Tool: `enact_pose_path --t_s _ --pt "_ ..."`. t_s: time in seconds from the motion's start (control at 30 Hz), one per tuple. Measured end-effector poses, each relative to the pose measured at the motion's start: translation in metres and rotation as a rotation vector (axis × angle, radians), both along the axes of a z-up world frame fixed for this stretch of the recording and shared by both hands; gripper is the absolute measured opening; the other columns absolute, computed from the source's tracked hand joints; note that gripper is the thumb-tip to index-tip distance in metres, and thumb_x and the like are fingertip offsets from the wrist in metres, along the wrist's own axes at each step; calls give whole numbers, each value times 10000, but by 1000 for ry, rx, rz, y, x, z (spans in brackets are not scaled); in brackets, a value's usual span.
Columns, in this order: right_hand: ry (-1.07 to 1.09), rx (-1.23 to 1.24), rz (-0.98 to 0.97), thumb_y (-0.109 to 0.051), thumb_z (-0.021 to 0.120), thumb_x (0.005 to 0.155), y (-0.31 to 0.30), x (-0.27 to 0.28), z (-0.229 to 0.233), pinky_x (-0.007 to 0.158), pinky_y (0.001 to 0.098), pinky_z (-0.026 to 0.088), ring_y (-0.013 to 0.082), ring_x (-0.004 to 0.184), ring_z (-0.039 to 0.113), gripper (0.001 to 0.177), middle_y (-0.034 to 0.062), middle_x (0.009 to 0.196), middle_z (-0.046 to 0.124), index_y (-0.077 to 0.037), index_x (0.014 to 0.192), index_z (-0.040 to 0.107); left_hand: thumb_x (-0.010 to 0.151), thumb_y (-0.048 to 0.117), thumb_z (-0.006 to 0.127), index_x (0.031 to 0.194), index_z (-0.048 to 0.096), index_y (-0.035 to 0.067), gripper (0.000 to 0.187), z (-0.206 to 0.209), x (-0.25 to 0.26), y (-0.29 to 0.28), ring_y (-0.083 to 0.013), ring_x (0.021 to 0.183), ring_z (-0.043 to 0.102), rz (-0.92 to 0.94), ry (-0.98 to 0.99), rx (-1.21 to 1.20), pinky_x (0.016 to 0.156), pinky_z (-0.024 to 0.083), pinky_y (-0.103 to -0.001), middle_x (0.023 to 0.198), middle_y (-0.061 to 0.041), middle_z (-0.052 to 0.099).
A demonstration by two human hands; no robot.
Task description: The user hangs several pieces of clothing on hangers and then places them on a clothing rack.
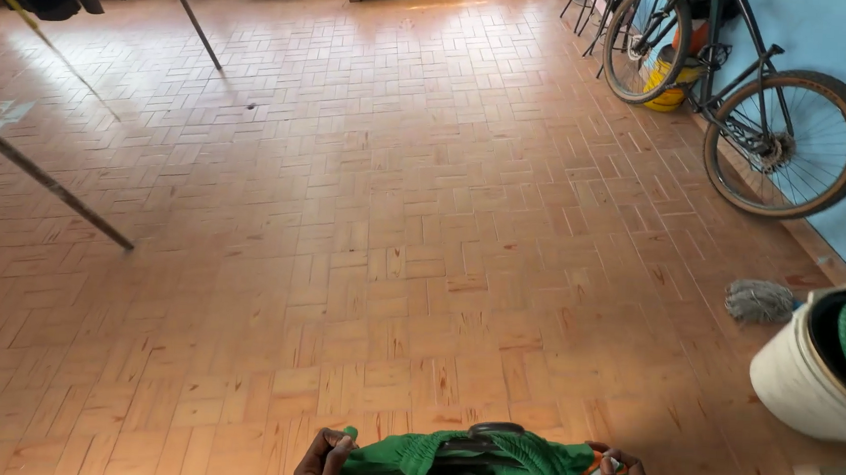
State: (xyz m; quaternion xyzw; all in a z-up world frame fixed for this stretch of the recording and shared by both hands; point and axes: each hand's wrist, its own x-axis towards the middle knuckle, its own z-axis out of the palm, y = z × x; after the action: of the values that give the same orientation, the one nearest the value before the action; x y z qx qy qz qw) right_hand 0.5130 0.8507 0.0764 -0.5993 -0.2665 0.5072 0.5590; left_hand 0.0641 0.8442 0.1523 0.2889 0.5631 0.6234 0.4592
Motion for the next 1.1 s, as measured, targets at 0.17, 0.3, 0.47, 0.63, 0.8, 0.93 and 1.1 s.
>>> enact_pose_path --t_s 0.17,0.3,0.47,0.63,0.8,0.93,1.1 --pt "-64 -46 13 -194 587 981 84 58 -71 1003 427 421 236 1175 592 263 165 1288 632 -65 1210 596 921 119 642 753 610 -13 216 -30 15 93 -122 704 530 62 -6 -127 695 415 -280 730 -73 615" --pt "-174 342 62 -190 662 985 252 103 -199 1000 421 498 236 1111 660 266 201 1222 692 0 1156 588 934 118 656 738 611 -17 242 -79 6 211 -131 635 508 120 -17 -31 631 419 -299 677 -85 594" --pt "-228 394 57 -149 665 980 356 113 -190 995 418 536 234 1069 705 213 227 1198 732 11 1076 562 919 112 670 741 599 7 218 -83 14 294 -140 597 524 172 -81 -110 610 462 -320 662 -84 601" --pt "-186 444 53 -84 644 972 485 92 -180 1017 390 511 214 1087 693 178 249 1219 716 3 1086 539 927 162 658 754 620 22 226 -162 -20 403 -133 564 504 -5 33 -117 591 451 -313 650 -73 619" --pt "-164 224 74 -50 606 994 622 91 -218 938 408 504 223 1038 662 163 212 1222 694 -10 1148 573 932 137 673 742 607 4 241 -114 -21 518 -111 600 482 43 38 -12 598 421 -292 659 -45 572" --pt "-305 541 86 -50 633 982 726 51 -182 1011 377 517 232 1089 691 185 237 1182 723 -3 1150 571 920 113 657 750 584 -3 219 -39 -28 631 -115 624 477 102 -120 -2 611 395 -285 669 -32 533" --pt "-194 457 28 -60 616 999 835 26 -151 991 421 520 252 1080 683 186 254 1226 696 17 1161 565 909 110 667 756 604 -7 203 18 -46 752 -119 631 489 64 -51 -30 621 390 -289 653 -37 540"
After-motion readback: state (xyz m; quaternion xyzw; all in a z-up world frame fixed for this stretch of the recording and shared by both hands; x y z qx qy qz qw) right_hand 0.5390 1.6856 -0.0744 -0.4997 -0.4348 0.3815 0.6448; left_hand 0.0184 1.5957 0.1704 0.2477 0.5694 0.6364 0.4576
